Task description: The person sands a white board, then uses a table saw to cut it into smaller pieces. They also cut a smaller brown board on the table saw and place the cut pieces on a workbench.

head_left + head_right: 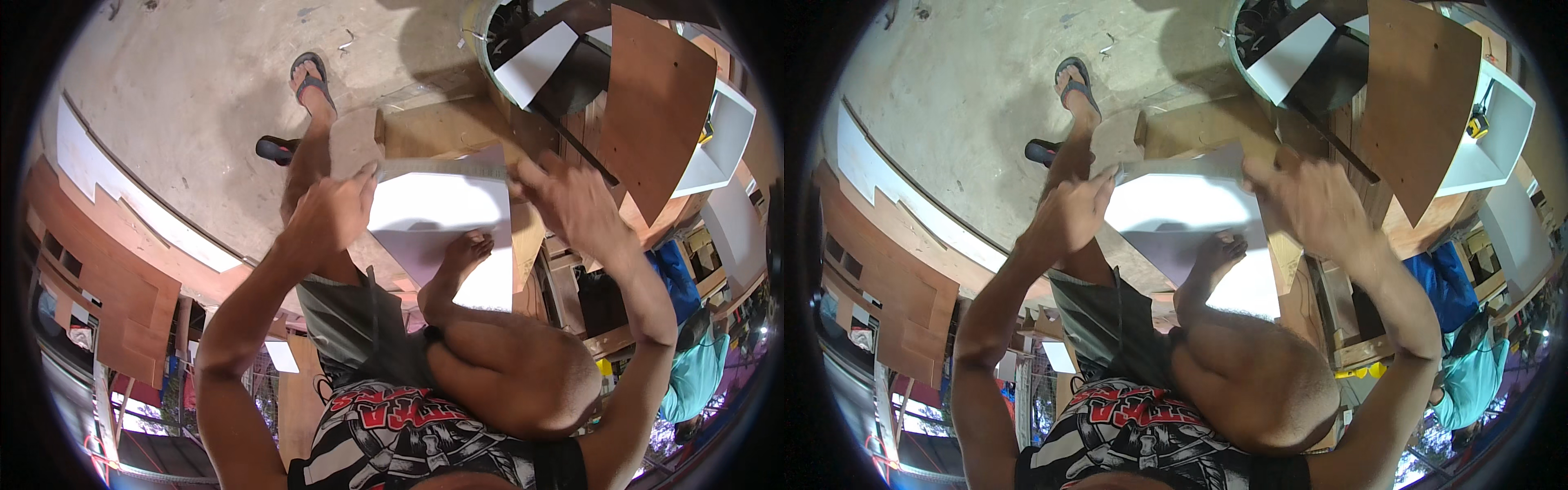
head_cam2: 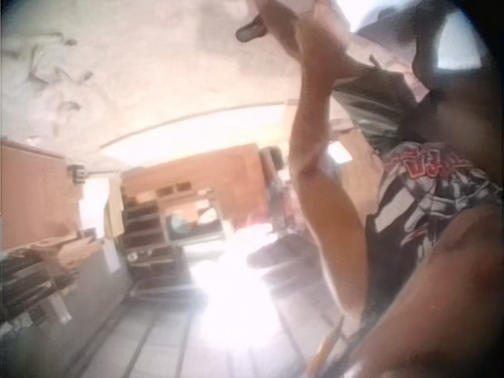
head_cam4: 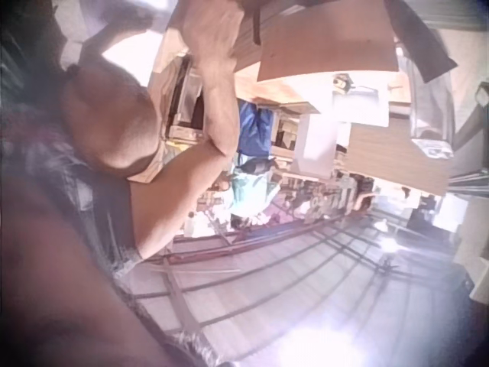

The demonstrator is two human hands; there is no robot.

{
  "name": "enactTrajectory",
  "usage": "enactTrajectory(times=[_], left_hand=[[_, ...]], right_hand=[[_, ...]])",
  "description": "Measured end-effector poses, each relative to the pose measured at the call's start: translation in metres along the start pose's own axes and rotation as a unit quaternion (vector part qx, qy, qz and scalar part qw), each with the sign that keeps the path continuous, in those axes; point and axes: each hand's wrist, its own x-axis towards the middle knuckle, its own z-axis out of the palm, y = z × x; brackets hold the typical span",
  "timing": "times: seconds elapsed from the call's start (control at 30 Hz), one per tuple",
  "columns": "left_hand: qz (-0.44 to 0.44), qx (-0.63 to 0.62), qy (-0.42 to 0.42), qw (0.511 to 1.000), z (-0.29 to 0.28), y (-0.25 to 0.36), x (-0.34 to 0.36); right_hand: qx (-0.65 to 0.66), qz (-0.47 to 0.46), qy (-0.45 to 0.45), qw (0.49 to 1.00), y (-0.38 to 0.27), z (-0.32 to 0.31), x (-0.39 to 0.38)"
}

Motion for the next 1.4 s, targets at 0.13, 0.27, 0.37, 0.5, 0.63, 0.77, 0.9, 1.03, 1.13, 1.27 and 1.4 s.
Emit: enactTrajectory(times=[0.13,0.27,0.37,0.5,0.63,0.77,0.9,1.03,1.13,1.27,1.4], left_hand=[[-0.009,-0.001,0.003,1.0,0.0,0.003,0.007],[-0.029,0.035,-0.036,0.998,0.002,0.007,0.012],[-0.013,0.025,-0.03,0.999,0.001,0.009,0.008],[0.006,0.011,0.027,1.0,0.005,0.009,0.004],[-0.015,0.007,-0.025,1.0,0.003,0.011,0.004],[0.015,-0.035,0.01,0.999,-0.009,0.019,-0.018],[-0.01,-0.052,0.018,0.998,-0.007,0.022,-0.006],[-0.001,0.004,0.0,1.0,0.008,0.002,0.035],[0.002,-0.027,-0.026,0.999,-0.013,0.013,0.007],[-0.023,0.019,-0.049,0.998,-0.005,0.014,0.023],[-0.011,-0.002,-0.029,1.0,-0.011,0.016,0.024]], right_hand=[[0.031,0.036,-0.036,0.998,0.002,-0.005,0.012],[0.014,0.023,-0.031,0.999,-0.003,-0.013,0.007],[0.06,0.067,-0.075,0.993,0.007,-0.018,0.024],[-0.001,-0.009,0.028,1.0,0.003,-0.008,0.01],[0.08,0.064,-0.143,0.984,0.016,-0.023,0.033],[0.066,0.044,-0.062,0.995,-0.006,-0.037,0.003],[0.022,0.012,0.005,1.0,-0.001,-0.022,-0.003],[0.027,0.017,-0.005,0.999,0.014,-0.005,0.008],[0.029,0.028,-0.016,0.999,0.023,0.0,0.009],[0.062,0.031,0.021,0.997,0.021,0.001,0.012],[0.017,0.035,-0.024,0.999,0.026,-0.004,0.018]])
